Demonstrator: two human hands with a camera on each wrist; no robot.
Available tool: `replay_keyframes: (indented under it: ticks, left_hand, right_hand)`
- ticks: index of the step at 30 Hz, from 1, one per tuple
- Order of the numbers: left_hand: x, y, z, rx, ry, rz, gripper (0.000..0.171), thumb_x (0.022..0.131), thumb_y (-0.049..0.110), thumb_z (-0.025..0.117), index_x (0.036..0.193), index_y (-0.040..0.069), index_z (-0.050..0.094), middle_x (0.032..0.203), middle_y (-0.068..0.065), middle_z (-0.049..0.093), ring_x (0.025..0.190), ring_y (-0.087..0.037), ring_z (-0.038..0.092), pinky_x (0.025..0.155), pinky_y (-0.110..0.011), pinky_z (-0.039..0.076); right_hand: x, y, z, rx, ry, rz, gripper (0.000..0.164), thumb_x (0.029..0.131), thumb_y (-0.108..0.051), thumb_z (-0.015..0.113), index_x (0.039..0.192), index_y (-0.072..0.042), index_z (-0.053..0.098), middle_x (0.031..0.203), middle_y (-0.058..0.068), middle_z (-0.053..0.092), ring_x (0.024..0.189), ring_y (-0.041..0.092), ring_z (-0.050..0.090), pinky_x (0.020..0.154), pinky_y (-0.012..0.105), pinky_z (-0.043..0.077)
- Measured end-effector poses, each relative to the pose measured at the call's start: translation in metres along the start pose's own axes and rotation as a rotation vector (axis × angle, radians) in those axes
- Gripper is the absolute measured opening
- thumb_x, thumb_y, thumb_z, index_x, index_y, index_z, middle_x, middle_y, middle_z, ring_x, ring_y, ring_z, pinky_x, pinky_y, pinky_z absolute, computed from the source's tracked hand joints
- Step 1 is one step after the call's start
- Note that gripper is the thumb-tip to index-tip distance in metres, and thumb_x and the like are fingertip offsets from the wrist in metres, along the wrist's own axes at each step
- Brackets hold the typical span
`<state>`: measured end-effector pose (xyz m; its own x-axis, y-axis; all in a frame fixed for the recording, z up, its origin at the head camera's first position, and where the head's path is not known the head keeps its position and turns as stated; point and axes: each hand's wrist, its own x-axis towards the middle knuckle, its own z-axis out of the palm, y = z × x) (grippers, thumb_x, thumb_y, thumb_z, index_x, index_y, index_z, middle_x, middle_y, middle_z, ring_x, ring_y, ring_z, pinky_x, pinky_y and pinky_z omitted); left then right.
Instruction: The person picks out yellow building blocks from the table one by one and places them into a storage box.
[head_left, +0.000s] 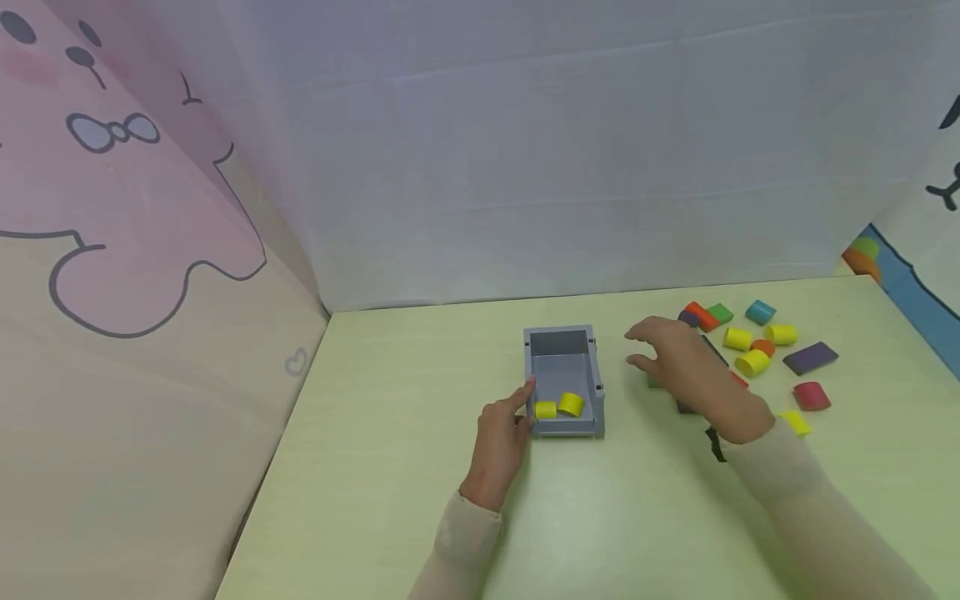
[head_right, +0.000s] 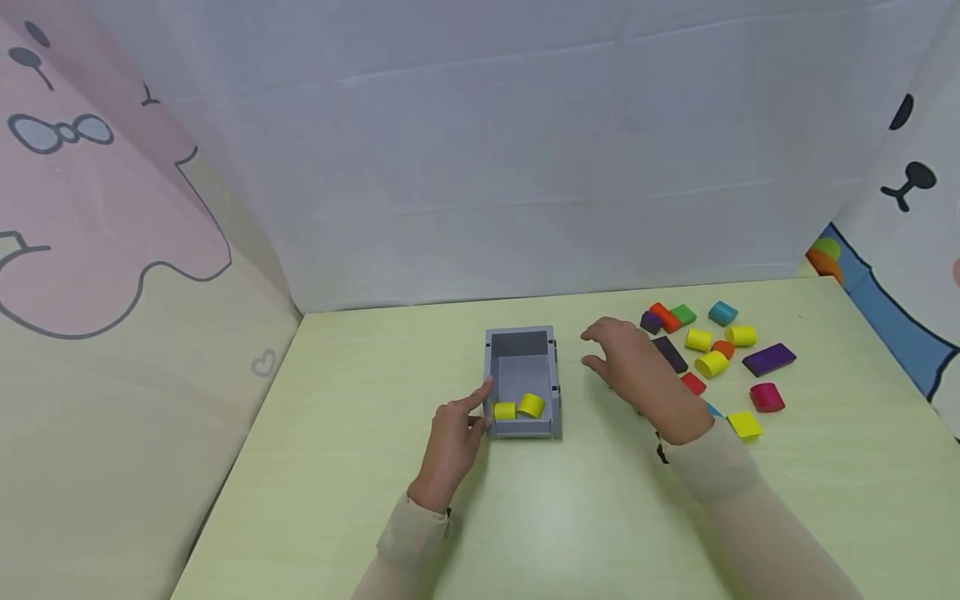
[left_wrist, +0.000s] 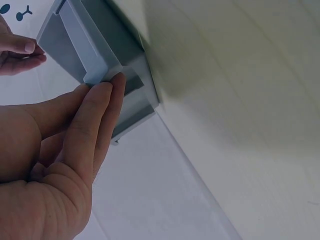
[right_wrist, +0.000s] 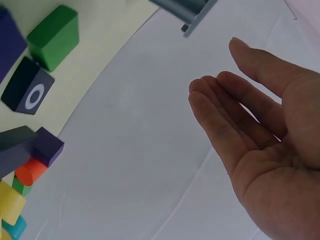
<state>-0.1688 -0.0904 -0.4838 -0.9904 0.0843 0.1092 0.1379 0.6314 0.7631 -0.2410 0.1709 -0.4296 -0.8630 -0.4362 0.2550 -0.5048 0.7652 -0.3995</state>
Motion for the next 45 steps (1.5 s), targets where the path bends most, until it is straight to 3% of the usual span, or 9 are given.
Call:
replay_keyframes:
  ticks: [6, 12, 21, 27, 33, 39, 45]
  left_hand:
    - [0.002, 0.001, 0.002, -0.006, -0.003, -0.026, 0.059, 0.079, -0.005, 0.064, 0.13, 0.019, 0.047, 0.124, -0.011, 0.052, 0.045, -0.002, 0.037, 0.042, -0.021, 0.035]
    - [0.004, 0.002, 0.002, -0.015, -0.005, -0.01, 0.058, 0.08, -0.005, 0.063, 0.131, 0.017, 0.047, 0.118, -0.015, 0.056, 0.042, -0.002, 0.029, 0.04, -0.019, 0.03]
    - [0.007, 0.005, 0.001, -0.011, 0.012, 0.0, 0.059, 0.078, -0.006, 0.064, 0.13, 0.017, 0.048, 0.123, -0.015, 0.053, 0.049, -0.001, 0.042, 0.044, -0.02, 0.038]
    - [0.008, 0.005, 0.003, -0.019, 0.004, -0.021, 0.06, 0.078, -0.006, 0.064, 0.13, 0.018, 0.047, 0.123, -0.014, 0.053, 0.045, -0.002, 0.039, 0.042, -0.02, 0.035]
    - [0.009, 0.005, 0.005, -0.007, 0.008, -0.026, 0.059, 0.078, -0.006, 0.065, 0.13, 0.019, 0.048, 0.122, -0.014, 0.054, 0.05, -0.002, 0.045, 0.045, -0.02, 0.039]
    - [0.009, 0.005, 0.005, -0.01, 0.022, -0.005, 0.059, 0.078, -0.006, 0.065, 0.129, 0.017, 0.048, 0.122, -0.015, 0.054, 0.048, -0.001, 0.041, 0.044, -0.021, 0.038]
    - [0.009, 0.004, 0.006, -0.022, 0.029, 0.004, 0.06, 0.078, -0.007, 0.064, 0.13, 0.018, 0.048, 0.123, -0.013, 0.053, 0.046, -0.001, 0.038, 0.042, -0.021, 0.037]
  right_hand:
    - [-0.002, 0.022, -0.009, -0.017, 0.043, 0.003, 0.032, 0.073, -0.006, 0.074, 0.102, 0.002, 0.061, 0.097, 0.017, 0.063, 0.086, 0.03, 0.057, 0.072, 0.047, 0.05]
    - [-0.003, 0.042, -0.02, -0.013, 0.035, 0.07, 0.034, 0.073, -0.005, 0.073, 0.103, 0.005, 0.061, 0.097, 0.021, 0.063, 0.082, 0.033, 0.058, 0.07, 0.049, 0.049]
    - [-0.006, 0.068, -0.023, 0.015, 0.041, 0.104, 0.028, 0.074, -0.004, 0.072, 0.1, 0.001, 0.063, 0.092, 0.016, 0.063, 0.082, 0.031, 0.059, 0.07, 0.049, 0.049]
    - [-0.01, 0.082, -0.025, 0.013, 0.055, 0.107, 0.026, 0.074, -0.005, 0.073, 0.097, 0.001, 0.064, 0.089, 0.018, 0.063, 0.081, 0.033, 0.057, 0.069, 0.051, 0.048]
    - [-0.011, 0.094, -0.026, -0.005, -0.008, 0.227, 0.031, 0.076, -0.004, 0.07, 0.104, 0.005, 0.06, 0.098, 0.024, 0.06, 0.087, 0.038, 0.053, 0.072, 0.054, 0.045]
    - [-0.011, 0.108, -0.025, -0.008, -0.053, 0.334, 0.038, 0.079, -0.005, 0.068, 0.112, 0.008, 0.055, 0.107, 0.029, 0.054, 0.094, 0.043, 0.048, 0.077, 0.058, 0.043]
    - [-0.01, 0.12, -0.027, -0.018, -0.065, 0.35, 0.037, 0.079, -0.004, 0.066, 0.111, 0.01, 0.054, 0.108, 0.033, 0.052, 0.095, 0.046, 0.047, 0.079, 0.06, 0.042]
